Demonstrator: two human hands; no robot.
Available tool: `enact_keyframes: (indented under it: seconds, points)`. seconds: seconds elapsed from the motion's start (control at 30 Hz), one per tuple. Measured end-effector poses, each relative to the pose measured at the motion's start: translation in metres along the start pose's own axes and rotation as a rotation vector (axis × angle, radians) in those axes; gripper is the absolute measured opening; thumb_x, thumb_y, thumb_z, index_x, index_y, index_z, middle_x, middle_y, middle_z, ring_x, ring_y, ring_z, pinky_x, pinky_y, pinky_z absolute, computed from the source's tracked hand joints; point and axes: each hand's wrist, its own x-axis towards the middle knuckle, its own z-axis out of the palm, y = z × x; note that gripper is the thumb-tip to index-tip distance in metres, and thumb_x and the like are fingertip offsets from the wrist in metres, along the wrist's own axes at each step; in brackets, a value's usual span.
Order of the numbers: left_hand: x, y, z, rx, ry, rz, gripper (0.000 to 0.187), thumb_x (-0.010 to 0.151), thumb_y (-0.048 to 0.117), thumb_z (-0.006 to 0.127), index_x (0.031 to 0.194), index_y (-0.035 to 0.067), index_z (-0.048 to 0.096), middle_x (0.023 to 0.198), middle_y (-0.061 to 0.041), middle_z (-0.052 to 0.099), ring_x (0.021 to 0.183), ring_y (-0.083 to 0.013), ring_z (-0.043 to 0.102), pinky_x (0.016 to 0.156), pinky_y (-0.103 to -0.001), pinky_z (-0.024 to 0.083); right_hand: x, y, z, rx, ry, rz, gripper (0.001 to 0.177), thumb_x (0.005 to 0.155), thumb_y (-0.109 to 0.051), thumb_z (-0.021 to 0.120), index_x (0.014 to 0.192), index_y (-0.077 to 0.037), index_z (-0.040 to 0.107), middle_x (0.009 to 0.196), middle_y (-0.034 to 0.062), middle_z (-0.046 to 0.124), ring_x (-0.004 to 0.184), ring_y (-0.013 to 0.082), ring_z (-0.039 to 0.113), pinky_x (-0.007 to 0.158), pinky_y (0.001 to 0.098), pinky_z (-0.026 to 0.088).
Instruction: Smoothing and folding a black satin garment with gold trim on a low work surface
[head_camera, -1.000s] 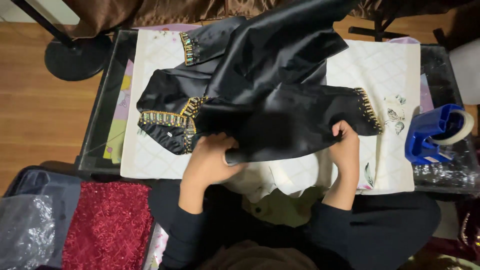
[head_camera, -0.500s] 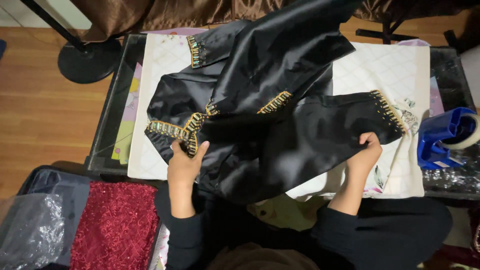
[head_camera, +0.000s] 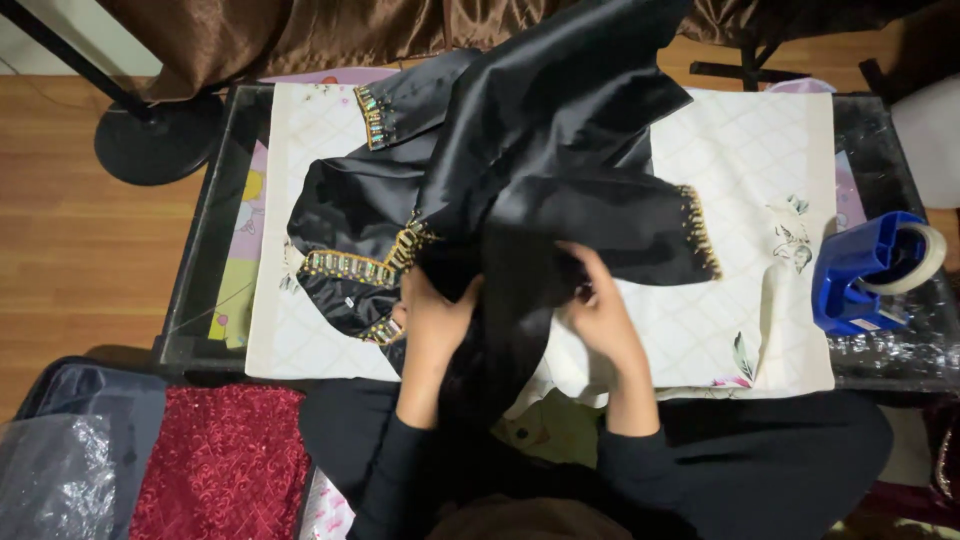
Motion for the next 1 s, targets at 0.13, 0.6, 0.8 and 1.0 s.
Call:
enact_keyframes:
  seconds: [0.13,0.6,0.8,1.0]
  points:
    - [-0.018,0.002,-0.017,0.026,-0.043,0.045,0.087,0.084,0.039,0.075,0.148,-0.006,0.035,0.153,-0.037,0.034,0.148,-0.0503,0.026,0.117,-0.066,0.017,0.008,0.023,0.01,0.014,-0.01,0.005,0.071,0.072,0.016,0.058,0.138,-0.011,0.061,0.128,0.0203,0.066,0.12,0.0355,0.061,0.104,0.0503,0.047]
    - [-0.121,-0.053,0.052,-2.051,-1.161,-0.652,0.12,0.077,0.1,0.031,0.147,0.005,0.051,0.155,-0.01,0.051,0.147,-0.0425,0.041,0.114,-0.063,0.036,0.008,0.015,-0.005,0.622,0.451,0.076,0.023,0.098,-0.016,0.042,0.114,-0.012,0.058,0.108,0.0052,0.063,0.103,0.018,0.057,0.101,0.0311,0.044]
    - [-0.117,0.003,0.045,-2.19,-0.724,-0.451,0.099,0.082,0.088,0.045,0.132,0.004,0.063,0.126,-0.02,0.067,0.127,-0.0345,0.055,0.119,-0.052,0.032,0.0,-0.004,-0.026,1.026,0.555,0.013,0.018,0.094,-0.028,0.05,0.099,-0.016,0.063,0.099,0.0073,0.07,0.101,0.0233,0.066,0.103,0.0393,0.052]
    - [-0.042,0.035,0.015,-1.899,0.078,-0.652,0.041,0.093,0.038,0.066,0.124,0.01,0.07,0.132,-0.015,0.068,0.124,-0.0281,0.065,0.116,-0.049,0.046,0.001,0.039,-0.029,1.336,0.589,0.003,0.018,0.089,-0.034,0.058,0.079,-0.02,0.066,0.087,0.0071,0.073,0.093,0.0236,0.072,0.101,0.0418,0.058]
